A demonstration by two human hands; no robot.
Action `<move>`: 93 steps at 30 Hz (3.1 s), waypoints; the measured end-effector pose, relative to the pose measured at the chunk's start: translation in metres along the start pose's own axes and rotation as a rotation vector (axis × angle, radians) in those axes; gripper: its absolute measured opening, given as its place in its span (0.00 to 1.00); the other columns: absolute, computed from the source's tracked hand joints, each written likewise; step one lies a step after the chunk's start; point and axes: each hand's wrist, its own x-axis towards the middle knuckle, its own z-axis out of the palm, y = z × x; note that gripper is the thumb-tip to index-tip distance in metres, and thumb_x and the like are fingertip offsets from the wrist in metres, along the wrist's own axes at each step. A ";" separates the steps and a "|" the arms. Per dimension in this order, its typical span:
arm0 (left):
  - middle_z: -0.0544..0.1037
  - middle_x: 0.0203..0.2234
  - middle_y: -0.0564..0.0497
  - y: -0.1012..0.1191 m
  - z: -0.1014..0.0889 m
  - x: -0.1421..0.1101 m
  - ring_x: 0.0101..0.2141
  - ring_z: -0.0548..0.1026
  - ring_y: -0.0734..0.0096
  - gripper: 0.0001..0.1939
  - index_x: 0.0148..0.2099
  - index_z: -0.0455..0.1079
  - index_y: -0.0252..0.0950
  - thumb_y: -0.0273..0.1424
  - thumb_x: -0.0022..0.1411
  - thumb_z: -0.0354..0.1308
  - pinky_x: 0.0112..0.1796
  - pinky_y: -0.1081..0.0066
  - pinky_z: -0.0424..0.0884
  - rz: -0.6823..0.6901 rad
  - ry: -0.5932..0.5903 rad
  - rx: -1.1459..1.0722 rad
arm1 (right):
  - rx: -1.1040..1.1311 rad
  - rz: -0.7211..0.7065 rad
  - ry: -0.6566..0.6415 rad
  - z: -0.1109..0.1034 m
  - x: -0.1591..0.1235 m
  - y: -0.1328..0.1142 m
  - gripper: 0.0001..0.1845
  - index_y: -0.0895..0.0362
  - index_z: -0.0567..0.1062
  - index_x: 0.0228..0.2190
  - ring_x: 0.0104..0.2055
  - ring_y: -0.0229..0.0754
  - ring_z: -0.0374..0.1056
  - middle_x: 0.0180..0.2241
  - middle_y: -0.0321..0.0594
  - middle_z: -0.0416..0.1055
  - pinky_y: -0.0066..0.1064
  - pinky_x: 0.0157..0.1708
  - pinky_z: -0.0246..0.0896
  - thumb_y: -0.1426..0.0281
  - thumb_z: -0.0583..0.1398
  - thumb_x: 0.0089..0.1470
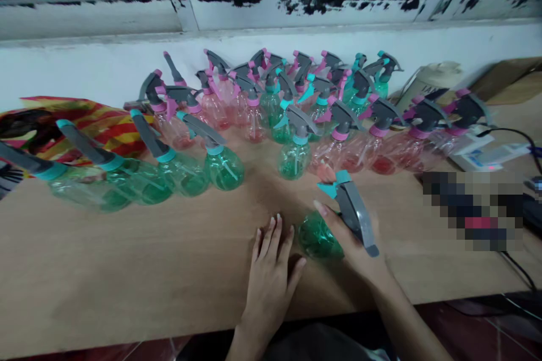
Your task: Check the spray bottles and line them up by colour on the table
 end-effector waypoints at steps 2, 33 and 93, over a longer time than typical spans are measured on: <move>0.54 0.64 0.36 0.000 0.000 0.000 0.63 0.52 0.53 0.26 0.64 0.56 0.29 0.32 0.67 0.53 0.58 0.49 0.54 -0.002 -0.009 0.003 | 0.007 0.011 0.013 0.001 -0.002 0.003 0.13 0.50 0.74 0.43 0.46 0.50 0.72 0.41 0.41 0.75 0.44 0.48 0.68 0.66 0.62 0.53; 0.54 0.64 0.36 -0.001 0.001 -0.002 0.63 0.52 0.52 0.26 0.64 0.55 0.30 0.33 0.67 0.51 0.58 0.48 0.55 0.002 0.016 -0.018 | 0.109 0.032 -0.235 -0.007 0.010 -0.006 0.06 0.53 0.74 0.34 0.39 0.46 0.75 0.33 0.39 0.76 0.36 0.40 0.70 0.65 0.59 0.57; 0.55 0.63 0.36 0.000 -0.002 -0.001 0.63 0.52 0.53 0.27 0.65 0.52 0.30 0.32 0.68 0.50 0.58 0.48 0.54 -0.008 0.002 -0.044 | 0.089 0.012 -0.188 -0.003 0.010 -0.009 0.04 0.52 0.74 0.33 0.43 0.48 0.74 0.32 0.38 0.76 0.38 0.41 0.70 0.66 0.61 0.55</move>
